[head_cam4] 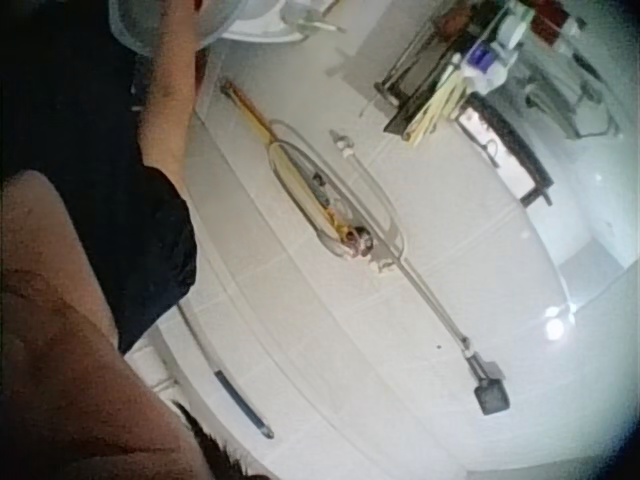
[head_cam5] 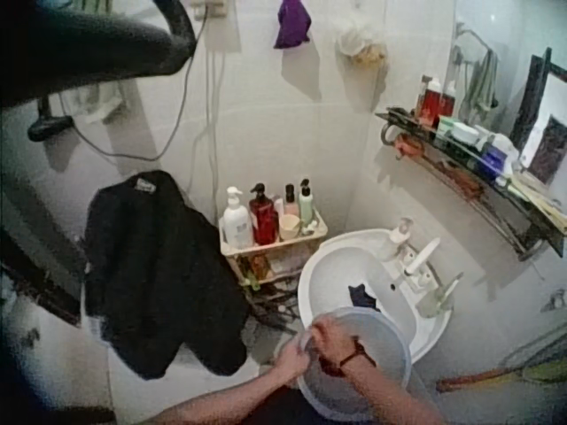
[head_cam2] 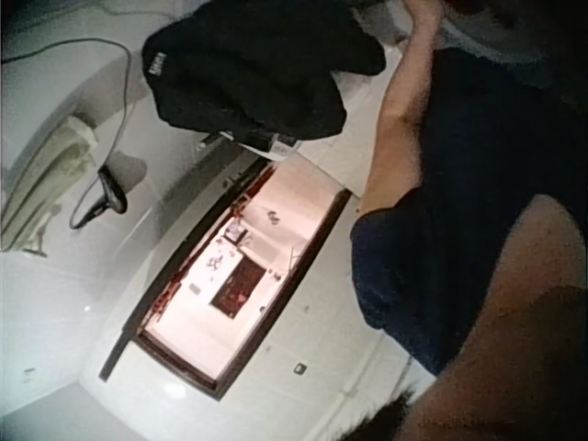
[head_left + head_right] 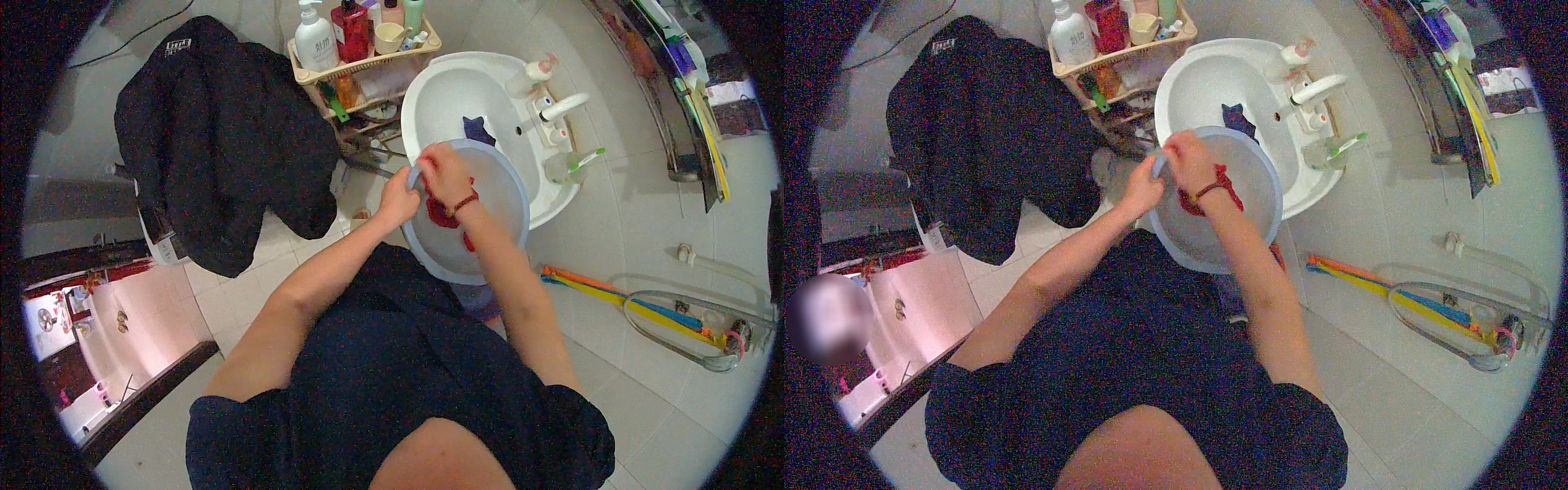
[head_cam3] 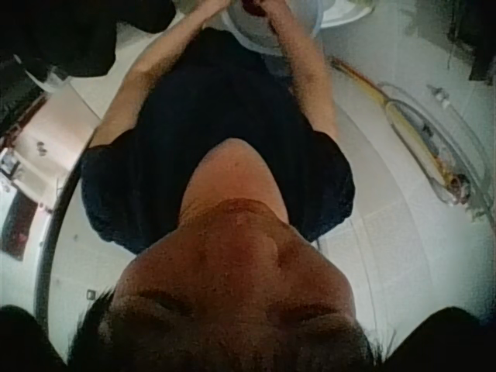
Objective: The person rinses a red cloth at a sink, wipes the inside and outside of a blue plastic basin with the cloth, and rinses the basin under a faucet.
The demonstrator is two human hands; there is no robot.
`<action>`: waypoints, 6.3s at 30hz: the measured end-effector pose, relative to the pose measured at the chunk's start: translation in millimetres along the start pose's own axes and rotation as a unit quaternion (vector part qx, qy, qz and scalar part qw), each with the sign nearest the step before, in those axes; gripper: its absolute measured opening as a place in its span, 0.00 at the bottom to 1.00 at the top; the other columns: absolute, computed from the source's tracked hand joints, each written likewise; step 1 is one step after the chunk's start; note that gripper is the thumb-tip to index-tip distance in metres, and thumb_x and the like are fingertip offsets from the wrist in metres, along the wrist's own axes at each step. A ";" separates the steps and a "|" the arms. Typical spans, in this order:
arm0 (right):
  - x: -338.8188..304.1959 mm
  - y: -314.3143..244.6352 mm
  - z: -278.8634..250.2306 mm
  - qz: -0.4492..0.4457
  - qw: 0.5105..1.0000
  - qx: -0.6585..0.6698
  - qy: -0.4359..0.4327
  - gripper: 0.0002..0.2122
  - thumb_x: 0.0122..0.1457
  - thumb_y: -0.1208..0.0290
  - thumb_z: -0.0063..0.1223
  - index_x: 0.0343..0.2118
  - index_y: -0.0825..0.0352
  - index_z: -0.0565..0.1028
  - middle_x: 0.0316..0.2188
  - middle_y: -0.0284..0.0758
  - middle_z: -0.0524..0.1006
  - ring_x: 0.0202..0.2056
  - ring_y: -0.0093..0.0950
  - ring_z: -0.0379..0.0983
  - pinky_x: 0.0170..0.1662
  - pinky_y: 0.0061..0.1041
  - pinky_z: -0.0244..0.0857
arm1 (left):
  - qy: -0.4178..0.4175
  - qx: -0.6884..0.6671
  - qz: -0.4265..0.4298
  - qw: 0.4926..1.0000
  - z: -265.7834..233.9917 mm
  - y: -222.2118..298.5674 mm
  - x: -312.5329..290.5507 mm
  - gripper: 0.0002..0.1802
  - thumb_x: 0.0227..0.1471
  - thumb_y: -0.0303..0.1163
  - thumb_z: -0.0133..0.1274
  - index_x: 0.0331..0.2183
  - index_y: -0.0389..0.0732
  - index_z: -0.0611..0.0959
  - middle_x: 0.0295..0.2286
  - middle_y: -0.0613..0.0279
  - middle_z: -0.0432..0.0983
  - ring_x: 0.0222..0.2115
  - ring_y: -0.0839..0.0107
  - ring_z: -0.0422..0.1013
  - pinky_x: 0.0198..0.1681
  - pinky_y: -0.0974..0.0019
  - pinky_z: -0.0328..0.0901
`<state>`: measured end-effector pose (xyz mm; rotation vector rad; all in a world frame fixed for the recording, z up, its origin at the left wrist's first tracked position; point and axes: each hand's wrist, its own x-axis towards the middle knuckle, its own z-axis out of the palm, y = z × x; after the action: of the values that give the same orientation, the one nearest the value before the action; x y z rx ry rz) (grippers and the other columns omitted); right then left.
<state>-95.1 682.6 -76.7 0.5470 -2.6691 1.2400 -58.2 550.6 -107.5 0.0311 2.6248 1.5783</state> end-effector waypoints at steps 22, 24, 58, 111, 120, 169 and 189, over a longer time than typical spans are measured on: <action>-9.2 12.1 4.0 0.012 1.000 0.018 0.009 0.06 0.51 0.71 0.49 0.29 0.66 0.72 0.30 0.41 0.71 0.34 0.41 0.69 0.38 0.35 0.63 | -0.031 -0.025 0.012 0.999 7.1 -8.1 12.0 0.13 0.37 0.22 0.46 0.32 0.36 0.73 0.30 0.42 0.73 0.33 0.47 0.69 0.37 0.55 0.63; -9.5 -7.4 1.5 -0.024 0.997 0.051 -0.045 0.06 0.51 0.70 0.49 0.28 0.66 0.72 0.30 0.41 0.71 0.35 0.41 0.68 0.38 0.34 0.63 | -0.018 -0.061 0.058 0.996 4.5 -12.5 12.6 0.12 0.37 0.22 0.46 0.31 0.36 0.72 0.30 0.42 0.73 0.33 0.46 0.69 0.37 0.54 0.63; 9.1 40.0 -13.8 0.025 0.997 -0.050 0.045 0.06 0.50 0.71 0.50 0.26 0.68 0.70 0.28 0.43 0.69 0.33 0.42 0.67 0.37 0.35 0.62 | -0.054 -0.067 -0.040 0.995 6.1 -1.1 2.1 0.17 0.36 0.22 0.49 0.35 0.35 0.74 0.30 0.44 0.74 0.34 0.52 0.71 0.37 0.59 0.64; -0.2 40.4 -34.1 0.115 0.981 -0.101 0.116 0.06 0.49 0.71 0.53 0.26 0.67 0.70 0.28 0.42 0.67 0.33 0.42 0.66 0.35 0.36 0.63 | -0.182 -0.091 -0.072 0.976 -11.4 16.5 20.8 0.25 0.37 0.22 0.53 0.43 0.37 0.70 0.35 0.56 0.73 0.34 0.67 0.70 0.37 0.65 0.65; 4.9 48.7 -21.0 0.117 0.976 -0.078 0.167 0.07 0.47 0.68 0.56 0.27 0.65 0.73 0.28 0.42 0.68 0.31 0.40 0.67 0.36 0.35 0.62 | -0.232 -0.230 -0.198 0.924 -29.8 40.7 -9.2 0.32 0.40 0.26 0.55 0.49 0.40 0.64 0.34 0.61 0.72 0.34 0.69 0.69 0.36 0.65 0.65; -9.1 14.0 -3.6 0.043 0.996 0.064 0.049 0.05 0.49 0.72 0.50 0.27 0.65 0.72 0.27 0.42 0.69 0.32 0.40 0.67 0.37 0.35 0.62 | -0.045 0.000 -0.015 0.999 0.2 11.8 -4.5 0.16 0.36 0.21 0.48 0.34 0.33 0.70 0.27 0.44 0.72 0.30 0.52 0.71 0.33 0.57 0.63; -53.4 23.7 28.8 0.149 0.958 0.241 -0.041 0.05 0.46 0.76 0.52 0.28 0.66 0.73 0.29 0.37 0.76 0.32 0.28 0.73 0.37 0.24 0.65 | -0.154 -0.184 -0.177 0.954 -6.8 14.6 -5.8 0.23 0.37 0.15 0.44 0.41 0.34 0.71 0.34 0.60 0.71 0.34 0.71 0.68 0.38 0.70 0.62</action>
<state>-54.4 688.8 -127.2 0.2546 -2.5758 2.0213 -53.4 551.1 -91.1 -0.1881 1.9431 1.7324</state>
